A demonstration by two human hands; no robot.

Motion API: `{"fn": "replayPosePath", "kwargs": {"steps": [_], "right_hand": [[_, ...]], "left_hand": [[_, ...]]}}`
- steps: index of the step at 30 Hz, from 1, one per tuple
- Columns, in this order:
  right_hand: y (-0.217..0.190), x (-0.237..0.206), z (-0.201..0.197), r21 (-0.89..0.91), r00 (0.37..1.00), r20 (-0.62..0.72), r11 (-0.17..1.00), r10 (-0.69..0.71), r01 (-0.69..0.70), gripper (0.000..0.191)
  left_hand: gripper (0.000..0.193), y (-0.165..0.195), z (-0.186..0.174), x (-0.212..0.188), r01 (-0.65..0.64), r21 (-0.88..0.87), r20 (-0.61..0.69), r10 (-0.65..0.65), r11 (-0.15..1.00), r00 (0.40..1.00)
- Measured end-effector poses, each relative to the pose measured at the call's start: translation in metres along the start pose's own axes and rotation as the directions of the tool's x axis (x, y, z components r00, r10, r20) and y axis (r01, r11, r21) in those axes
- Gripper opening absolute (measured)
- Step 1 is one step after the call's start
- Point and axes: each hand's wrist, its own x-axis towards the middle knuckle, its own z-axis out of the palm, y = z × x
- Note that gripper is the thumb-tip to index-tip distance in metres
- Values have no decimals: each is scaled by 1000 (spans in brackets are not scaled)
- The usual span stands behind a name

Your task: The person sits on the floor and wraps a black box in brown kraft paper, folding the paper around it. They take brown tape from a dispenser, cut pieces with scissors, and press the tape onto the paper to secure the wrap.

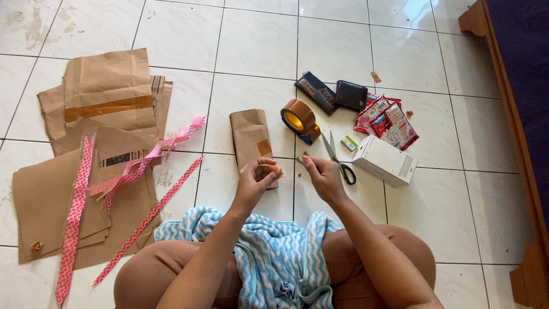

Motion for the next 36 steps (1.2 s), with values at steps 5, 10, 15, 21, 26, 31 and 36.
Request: {"fn": "replayPosePath", "kwargs": {"steps": [5,10,15,21,26,31,36], "right_hand": [[0,9,-13,273,918,395,951,24,-142,28],[-8,12,-22,121,877,435,952,204,-282,28],[-13,8,-25,-596,912,248,794,327,-122,22],[-2,8,-23,-355,882,423,933,209,-51,32],[-7,7,-15,-336,932,307,938,193,-84,12],[-16,5,-17,-203,932,343,978,122,-53,16],[-22,5,-28,-175,915,336,969,223,-172,15]], "left_hand": [[28,-5,-1,1,-8,8,25,8,1000,1000],[28,-10,-3,4,6,32,34,-7,999,999],[28,-12,-2,4,24,102,23,-27,995,999],[28,-16,-3,6,32,111,20,-35,993,999],[30,-20,-4,8,19,123,36,-23,992,999],[31,-20,-3,8,38,131,38,-44,991,998],[30,-20,-3,6,52,123,52,-58,991,997]]}}
